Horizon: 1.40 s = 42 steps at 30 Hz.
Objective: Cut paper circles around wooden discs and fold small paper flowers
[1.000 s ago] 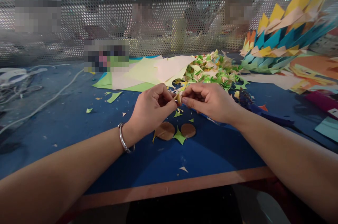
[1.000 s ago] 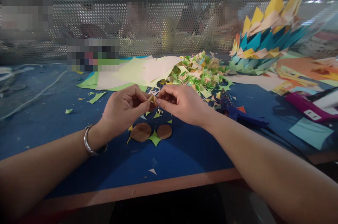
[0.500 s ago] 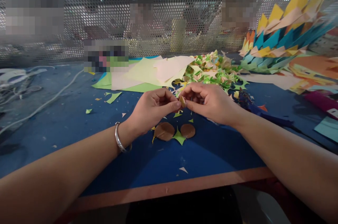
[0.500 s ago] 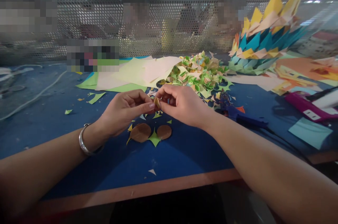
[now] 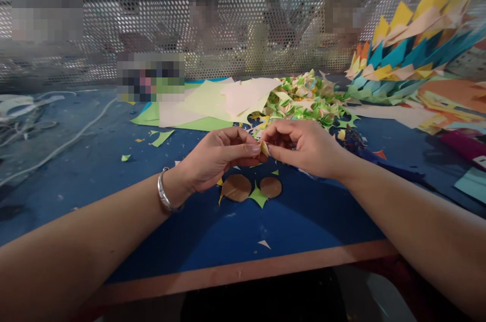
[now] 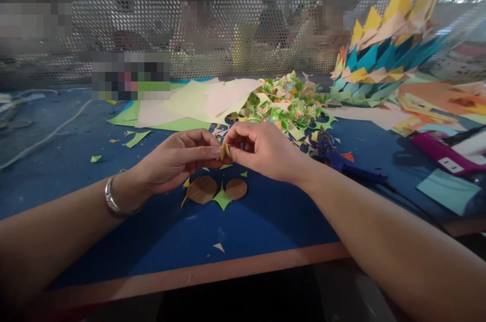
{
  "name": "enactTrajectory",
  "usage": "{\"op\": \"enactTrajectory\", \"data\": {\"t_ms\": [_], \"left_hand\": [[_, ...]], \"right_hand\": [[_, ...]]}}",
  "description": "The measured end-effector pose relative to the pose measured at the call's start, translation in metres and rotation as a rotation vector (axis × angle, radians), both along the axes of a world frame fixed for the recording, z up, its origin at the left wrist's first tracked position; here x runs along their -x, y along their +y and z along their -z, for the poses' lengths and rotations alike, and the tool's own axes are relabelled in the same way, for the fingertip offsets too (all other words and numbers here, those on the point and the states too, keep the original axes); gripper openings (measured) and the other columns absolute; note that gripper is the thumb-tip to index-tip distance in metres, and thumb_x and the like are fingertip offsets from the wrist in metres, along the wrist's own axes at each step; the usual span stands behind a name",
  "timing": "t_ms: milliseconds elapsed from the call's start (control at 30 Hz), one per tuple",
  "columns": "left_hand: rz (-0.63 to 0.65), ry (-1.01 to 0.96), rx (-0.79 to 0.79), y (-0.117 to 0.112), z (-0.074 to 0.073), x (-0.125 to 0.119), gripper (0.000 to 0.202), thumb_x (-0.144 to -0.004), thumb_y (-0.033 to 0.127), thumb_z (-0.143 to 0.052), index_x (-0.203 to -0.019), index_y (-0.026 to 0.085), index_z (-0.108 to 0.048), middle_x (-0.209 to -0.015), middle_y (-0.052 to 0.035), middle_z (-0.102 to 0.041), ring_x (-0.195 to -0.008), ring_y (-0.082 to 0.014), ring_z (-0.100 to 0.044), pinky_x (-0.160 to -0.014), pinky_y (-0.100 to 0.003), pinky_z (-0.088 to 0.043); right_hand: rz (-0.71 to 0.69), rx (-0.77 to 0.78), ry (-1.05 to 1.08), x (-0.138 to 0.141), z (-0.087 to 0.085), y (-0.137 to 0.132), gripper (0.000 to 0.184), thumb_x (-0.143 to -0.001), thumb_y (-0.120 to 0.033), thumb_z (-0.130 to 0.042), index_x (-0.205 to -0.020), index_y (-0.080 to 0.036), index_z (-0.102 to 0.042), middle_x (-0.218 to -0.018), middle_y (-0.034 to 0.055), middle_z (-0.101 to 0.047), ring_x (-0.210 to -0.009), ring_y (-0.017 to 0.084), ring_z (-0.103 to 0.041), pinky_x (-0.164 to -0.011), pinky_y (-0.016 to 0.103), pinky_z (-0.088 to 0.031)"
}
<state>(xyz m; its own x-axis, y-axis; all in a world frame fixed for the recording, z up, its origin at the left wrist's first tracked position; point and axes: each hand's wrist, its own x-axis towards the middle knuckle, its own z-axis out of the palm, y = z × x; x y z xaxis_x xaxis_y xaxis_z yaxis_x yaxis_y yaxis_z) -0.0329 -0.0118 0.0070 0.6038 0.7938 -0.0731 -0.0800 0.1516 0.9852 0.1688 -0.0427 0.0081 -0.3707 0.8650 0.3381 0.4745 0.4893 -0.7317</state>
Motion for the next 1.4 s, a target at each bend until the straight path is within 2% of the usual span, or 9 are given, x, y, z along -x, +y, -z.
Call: {"op": "enactTrajectory", "data": {"t_ms": [267,400,700,800,933,1067,1167,1400], "left_hand": [[0.084,-0.066,0.141,0.005,-0.002,0.003,0.013,-0.075,0.011,-0.076,-0.073,0.014,-0.064,-0.073,0.0000,-0.075,-0.072,-0.0106,-0.073,-0.076,-0.020,-0.058],[0.093,-0.048,0.130,0.006,-0.001,0.003,0.016,-0.073,0.013,-0.079,-0.074,0.013,-0.064,-0.072,-0.0001,-0.074,-0.074,-0.0115,-0.073,-0.075,-0.020,-0.058],[-0.055,0.010,-0.129,-0.004,0.002,-0.003,0.018,-0.071,0.012,-0.076,-0.078,0.014,-0.059,-0.069,0.0029,-0.069,-0.063,-0.0074,-0.067,-0.067,-0.019,-0.055],[-0.080,0.048,-0.197,-0.006,0.003,-0.004,0.019,-0.069,0.015,-0.077,-0.078,0.014,-0.060,-0.070,0.0027,-0.067,-0.066,-0.0079,-0.066,-0.068,-0.020,-0.055],[-0.094,0.186,-0.385,-0.007,0.004,-0.002,0.015,-0.071,0.020,-0.075,-0.077,0.015,-0.062,-0.075,-0.0002,-0.068,-0.069,-0.0107,-0.066,-0.068,-0.023,-0.054],[-0.172,0.295,-0.554,-0.007,0.003,-0.002,0.008,-0.075,0.019,-0.068,-0.078,0.017,-0.060,-0.072,-0.0006,-0.069,-0.067,-0.0123,-0.067,-0.062,-0.023,-0.054],[-0.181,0.259,-0.506,-0.007,0.000,-0.003,0.008,-0.076,0.015,-0.065,-0.077,0.017,-0.058,-0.067,0.0014,-0.067,-0.061,-0.0104,-0.066,-0.058,-0.020,-0.053],[-0.140,0.075,-0.180,-0.005,0.000,-0.004,0.012,-0.076,0.017,-0.072,-0.078,0.015,-0.060,-0.069,0.0011,-0.070,-0.062,-0.0095,-0.068,-0.064,-0.021,-0.056]], "right_hand": [[-0.030,-0.031,0.001,-0.002,0.000,0.000,0.008,-0.086,-0.022,-0.060,-0.085,-0.016,-0.065,-0.070,-0.0004,-0.058,-0.057,0.008,-0.049,-0.052,0.022,-0.038],[-0.034,-0.051,-0.012,-0.001,-0.001,0.000,0.008,-0.086,-0.021,-0.060,-0.085,-0.015,-0.066,-0.069,-0.0006,-0.057,-0.056,0.008,-0.048,-0.051,0.021,-0.037],[-0.046,-0.090,-0.040,-0.001,0.001,0.000,0.007,-0.086,-0.019,-0.060,-0.086,-0.014,-0.065,-0.068,-0.0012,-0.057,-0.056,0.008,-0.047,-0.051,0.021,-0.036],[-0.051,-0.094,-0.057,-0.002,0.001,0.001,0.006,-0.086,-0.019,-0.061,-0.087,-0.014,-0.064,-0.069,-0.0014,-0.057,-0.056,0.008,-0.047,-0.050,0.021,-0.036],[-0.058,-0.111,-0.062,-0.002,0.002,0.002,0.008,-0.088,-0.022,-0.061,-0.087,-0.015,-0.064,-0.070,-0.0015,-0.057,-0.057,0.008,-0.048,-0.052,0.021,-0.038],[-0.050,-0.120,-0.069,-0.002,0.002,0.002,0.008,-0.088,-0.022,-0.061,-0.087,-0.015,-0.063,-0.070,-0.0012,-0.057,-0.058,0.008,-0.048,-0.053,0.021,-0.039],[-0.051,-0.120,-0.070,-0.002,0.002,0.002,0.009,-0.089,-0.023,-0.060,-0.087,-0.014,-0.063,-0.070,-0.0010,-0.057,-0.058,0.008,-0.049,-0.053,0.021,-0.039],[-0.046,-0.116,-0.058,-0.001,0.002,0.001,0.009,-0.089,-0.022,-0.059,-0.088,-0.014,-0.063,-0.073,0.0001,-0.059,-0.059,0.008,-0.050,-0.053,0.021,-0.040]]}}
